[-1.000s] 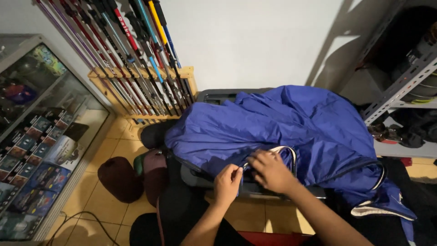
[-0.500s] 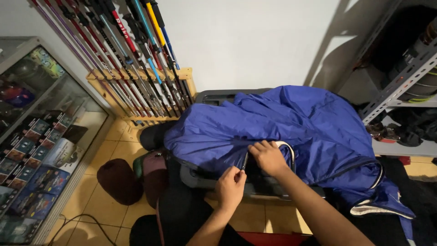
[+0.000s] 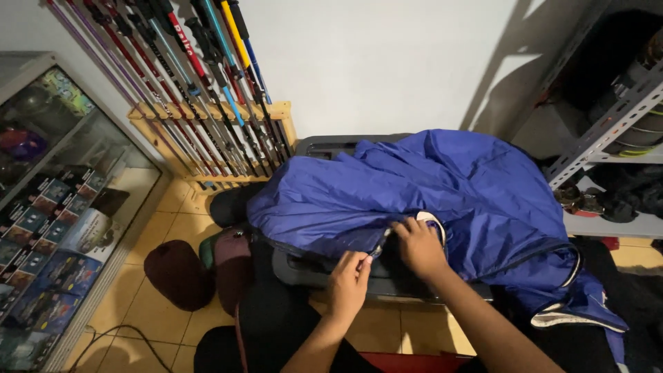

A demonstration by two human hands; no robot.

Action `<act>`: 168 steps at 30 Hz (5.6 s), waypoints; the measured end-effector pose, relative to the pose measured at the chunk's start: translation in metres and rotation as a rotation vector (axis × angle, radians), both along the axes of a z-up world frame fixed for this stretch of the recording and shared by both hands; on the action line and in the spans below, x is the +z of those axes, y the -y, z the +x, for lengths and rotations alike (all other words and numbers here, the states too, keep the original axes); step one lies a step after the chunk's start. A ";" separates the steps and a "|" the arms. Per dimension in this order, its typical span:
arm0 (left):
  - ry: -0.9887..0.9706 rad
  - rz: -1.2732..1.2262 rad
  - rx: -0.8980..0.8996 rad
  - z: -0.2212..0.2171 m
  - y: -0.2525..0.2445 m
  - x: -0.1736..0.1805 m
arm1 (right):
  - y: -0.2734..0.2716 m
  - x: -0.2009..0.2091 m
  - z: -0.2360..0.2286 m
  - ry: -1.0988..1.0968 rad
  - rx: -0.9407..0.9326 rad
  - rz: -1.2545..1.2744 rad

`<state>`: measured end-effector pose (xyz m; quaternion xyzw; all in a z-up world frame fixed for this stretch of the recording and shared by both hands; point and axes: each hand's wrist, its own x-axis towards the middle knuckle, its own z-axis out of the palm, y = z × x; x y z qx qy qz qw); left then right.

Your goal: Unfolding and spreading out a blue sleeping bag with a white fleece interior on top of a plastic storage bin.

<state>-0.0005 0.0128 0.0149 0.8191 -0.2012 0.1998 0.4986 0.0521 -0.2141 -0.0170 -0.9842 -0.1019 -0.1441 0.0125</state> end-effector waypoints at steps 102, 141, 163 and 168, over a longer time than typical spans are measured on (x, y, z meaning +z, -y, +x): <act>0.110 0.342 0.019 0.084 0.028 -0.057 | 0.150 0.020 -0.052 -0.238 -0.631 0.256; 0.076 0.450 0.412 0.085 -0.041 -0.043 | 0.036 -0.007 -0.008 0.364 0.120 -0.083; -0.052 0.052 0.261 0.124 -0.060 -0.030 | 0.069 -0.014 -0.030 0.243 -0.001 -0.082; -0.384 -0.447 0.096 0.093 -0.029 -0.012 | 0.032 0.048 -0.049 -0.160 -0.079 0.005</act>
